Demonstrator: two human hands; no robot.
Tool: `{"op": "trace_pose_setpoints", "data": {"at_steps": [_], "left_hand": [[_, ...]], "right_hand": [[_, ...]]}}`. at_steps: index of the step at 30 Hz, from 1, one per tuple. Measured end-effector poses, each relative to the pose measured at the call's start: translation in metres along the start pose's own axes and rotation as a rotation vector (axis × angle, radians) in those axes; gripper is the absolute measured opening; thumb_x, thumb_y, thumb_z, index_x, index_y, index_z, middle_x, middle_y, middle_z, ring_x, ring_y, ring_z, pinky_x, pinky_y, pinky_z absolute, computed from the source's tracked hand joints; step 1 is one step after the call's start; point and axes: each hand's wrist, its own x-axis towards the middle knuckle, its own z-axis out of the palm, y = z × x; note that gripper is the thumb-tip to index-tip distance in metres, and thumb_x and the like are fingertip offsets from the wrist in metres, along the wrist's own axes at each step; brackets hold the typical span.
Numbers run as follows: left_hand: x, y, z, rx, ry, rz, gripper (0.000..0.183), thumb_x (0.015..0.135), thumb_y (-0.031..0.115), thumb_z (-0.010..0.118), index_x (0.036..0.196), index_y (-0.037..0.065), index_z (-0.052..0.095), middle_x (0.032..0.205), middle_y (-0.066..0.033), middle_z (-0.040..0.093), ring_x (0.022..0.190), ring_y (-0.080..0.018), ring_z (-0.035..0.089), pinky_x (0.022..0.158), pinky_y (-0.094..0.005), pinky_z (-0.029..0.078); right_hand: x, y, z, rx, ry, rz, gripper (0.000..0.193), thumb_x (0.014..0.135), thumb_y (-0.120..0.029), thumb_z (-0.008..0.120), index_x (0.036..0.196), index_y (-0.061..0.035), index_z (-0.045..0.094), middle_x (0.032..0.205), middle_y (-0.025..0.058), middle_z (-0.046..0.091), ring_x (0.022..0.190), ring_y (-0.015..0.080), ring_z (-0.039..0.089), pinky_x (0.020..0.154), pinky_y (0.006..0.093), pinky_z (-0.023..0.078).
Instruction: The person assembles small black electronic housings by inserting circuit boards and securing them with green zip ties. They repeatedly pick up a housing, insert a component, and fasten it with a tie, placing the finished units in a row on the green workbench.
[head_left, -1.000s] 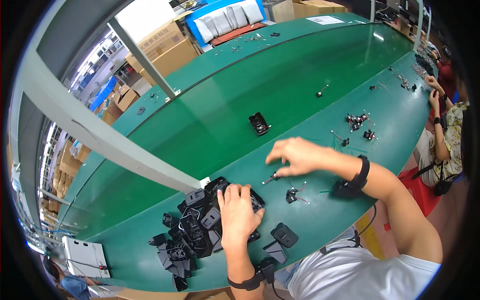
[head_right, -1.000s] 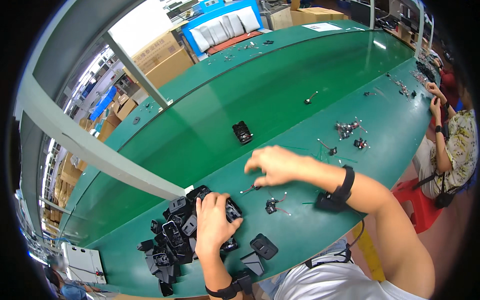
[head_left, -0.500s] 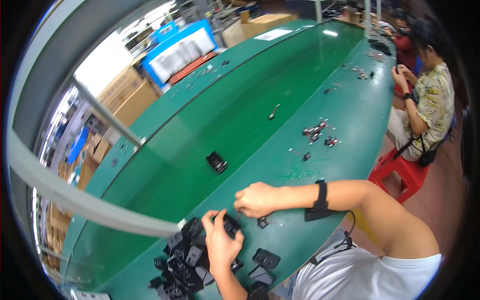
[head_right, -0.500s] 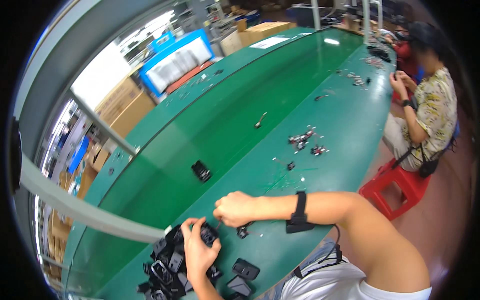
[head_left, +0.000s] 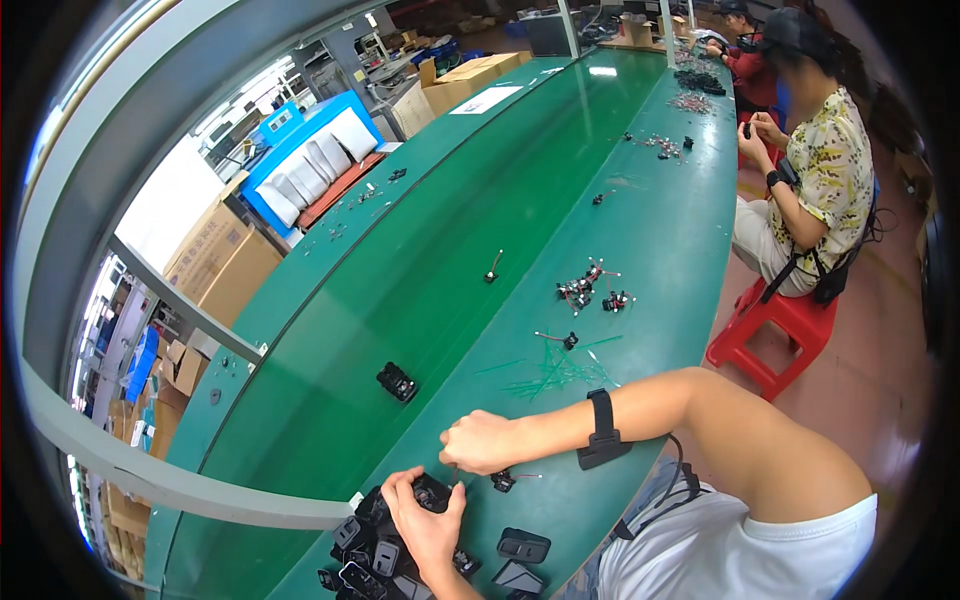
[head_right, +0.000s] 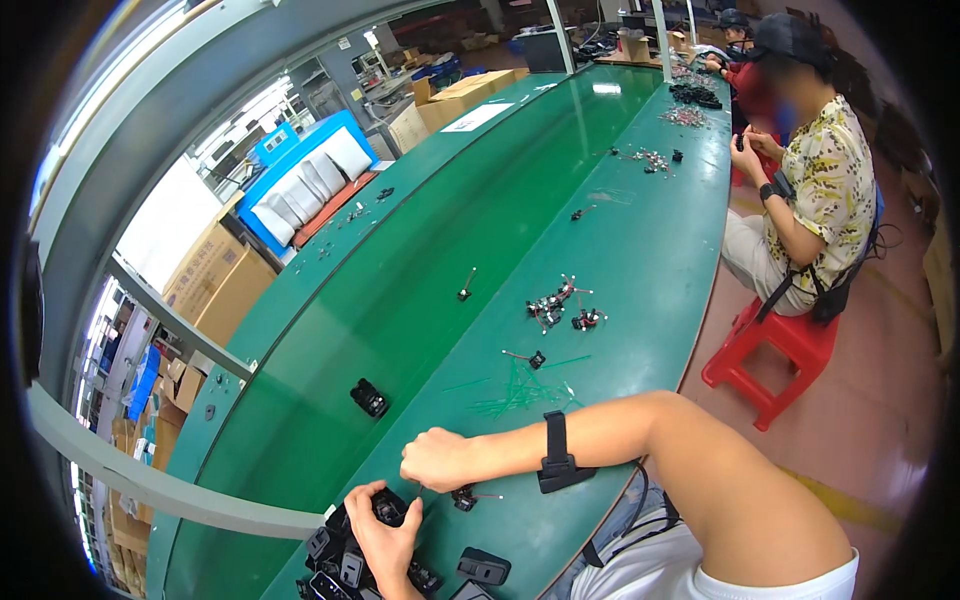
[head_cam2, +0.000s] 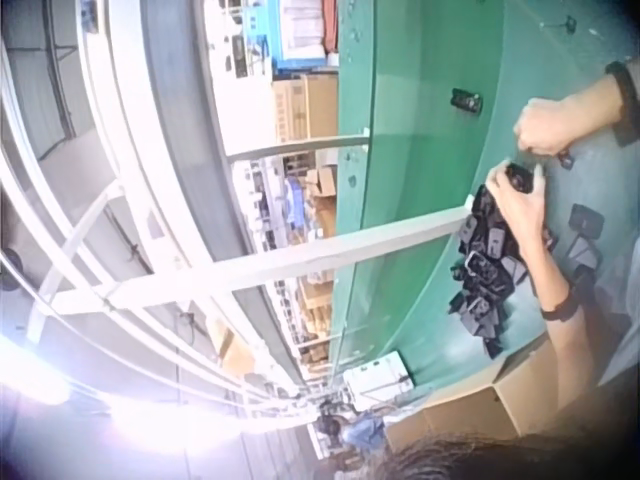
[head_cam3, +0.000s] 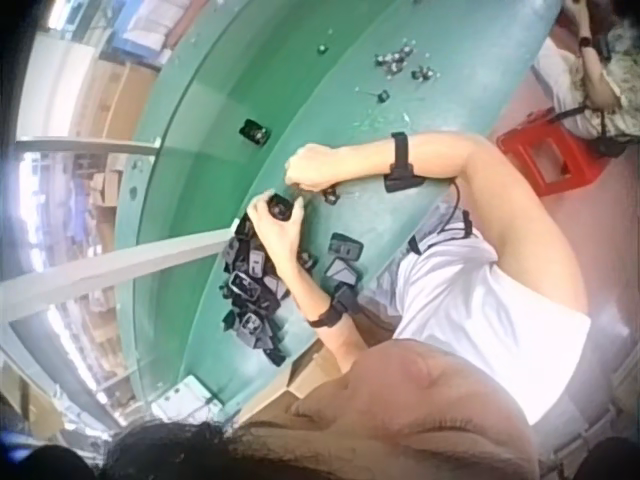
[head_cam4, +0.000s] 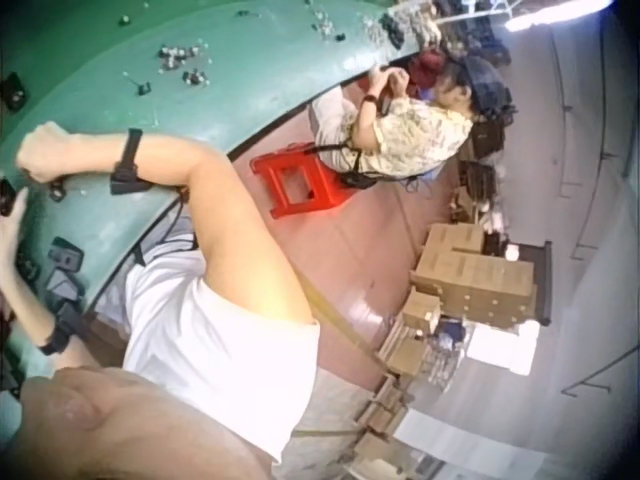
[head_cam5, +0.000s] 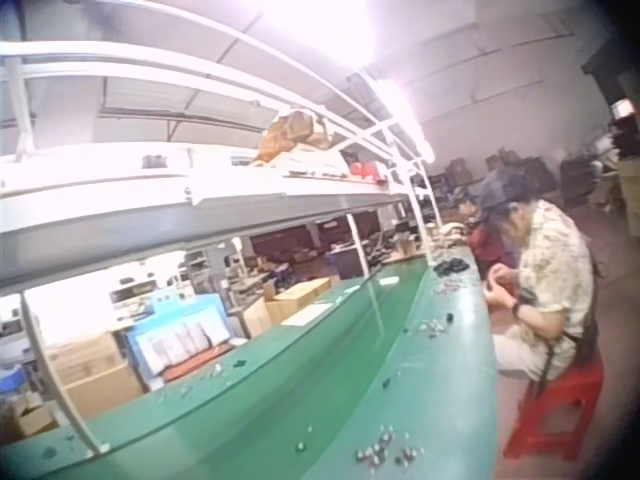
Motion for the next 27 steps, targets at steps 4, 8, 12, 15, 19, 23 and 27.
{"op": "trace_pose_setpoints", "data": {"at_steps": [4, 8, 12, 15, 19, 23, 27], "left_hand": [[-0.002, 0.001, -0.001, -0.089, 0.043, -0.032, 0.067, 0.066, 0.007, 0.074, 0.129, -0.002, 0.052, 0.119, -0.0198, 0.060, 0.113, -0.0342, 0.059, 0.103, -0.0413, 0.044], [0.003, 0.003, -0.003, -0.353, -0.223, -0.034, 0.057, 0.068, 0.010, 0.075, 0.123, 0.003, 0.061, 0.126, -0.0204, 0.059, 0.114, -0.0356, 0.061, 0.100, -0.0405, 0.047], [-0.001, 0.004, 0.005, -0.542, -0.365, 0.052, 0.040, 0.083, 0.016, 0.075, 0.118, 0.001, 0.066, 0.125, -0.0175, 0.061, 0.115, -0.0282, 0.060, 0.100, -0.0360, 0.046], [-0.003, 0.001, 0.007, -0.725, -0.428, -0.044, 0.037, 0.091, 0.018, 0.073, 0.118, -0.006, 0.065, 0.126, -0.0162, 0.061, 0.115, -0.0242, 0.059, 0.099, -0.0346, 0.045], [-0.001, 0.002, 0.006, -0.760, -0.424, -0.031, 0.027, 0.089, 0.016, 0.075, 0.109, -0.003, 0.072, 0.119, -0.0148, 0.064, 0.109, -0.0216, 0.062, 0.095, -0.0328, 0.048], [0.000, 0.026, 0.011, -0.311, -0.012, 0.110, 0.039, 0.074, 0.008, 0.083, 0.111, 0.001, 0.073, 0.117, -0.0164, 0.064, 0.103, -0.0268, 0.065, 0.090, -0.0360, 0.052], [-0.002, 0.027, 0.018, -0.104, 0.132, 0.152, 0.046, 0.068, 0.009, 0.085, 0.113, 0.009, 0.075, 0.123, -0.0132, 0.060, 0.088, -0.0228, 0.065, 0.075, -0.0331, 0.055]], "right_hand": [[-0.007, 0.012, -0.019, 0.238, 0.230, -0.047, 0.014, 0.086, -0.018, 0.062, 0.087, -0.0047, 0.066, 0.078, 0.0174, 0.070, 0.073, 0.0387, 0.069, 0.065, 0.0485, 0.056], [-0.028, 0.013, -0.052, 0.662, 0.329, 0.024, 0.010, 0.094, -0.009, 0.067, 0.099, -0.0003, 0.068, 0.114, 0.0120, 0.065, 0.095, 0.0212, 0.070, 0.078, 0.0317, 0.061], [-0.044, -0.006, -0.053, 0.621, 0.284, -0.116, 0.011, 0.094, -0.013, 0.069, 0.100, -0.0038, 0.069, 0.105, 0.0105, 0.061, 0.089, 0.0204, 0.064, 0.072, 0.0321, 0.055], [-0.045, -0.015, -0.049, 0.725, 0.212, -0.231, 0.010, 0.095, -0.011, 0.067, 0.100, -0.0019, 0.068, 0.099, 0.0090, 0.063, 0.083, 0.0196, 0.062, 0.070, 0.0315, 0.052], [-0.048, -0.012, -0.041, 0.743, 0.245, -0.237, 0.011, 0.094, -0.011, 0.069, 0.101, -0.0023, 0.068, 0.100, 0.0079, 0.063, 0.078, 0.0170, 0.062, 0.065, 0.0289, 0.051], [-0.051, -0.013, -0.034, 0.737, 0.386, -0.046, 0.018, 0.089, -0.013, 0.075, 0.102, -0.0027, 0.067, 0.099, 0.0075, 0.063, 0.075, 0.0133, 0.064, 0.060, 0.0257, 0.053], [-0.057, -0.018, -0.019, 0.884, 0.334, 0.103, 0.026, 0.086, -0.011, 0.079, 0.105, 0.0010, 0.067, 0.094, 0.0070, 0.067, 0.079, 0.0122, 0.067, 0.061, 0.0237, 0.055]]}}
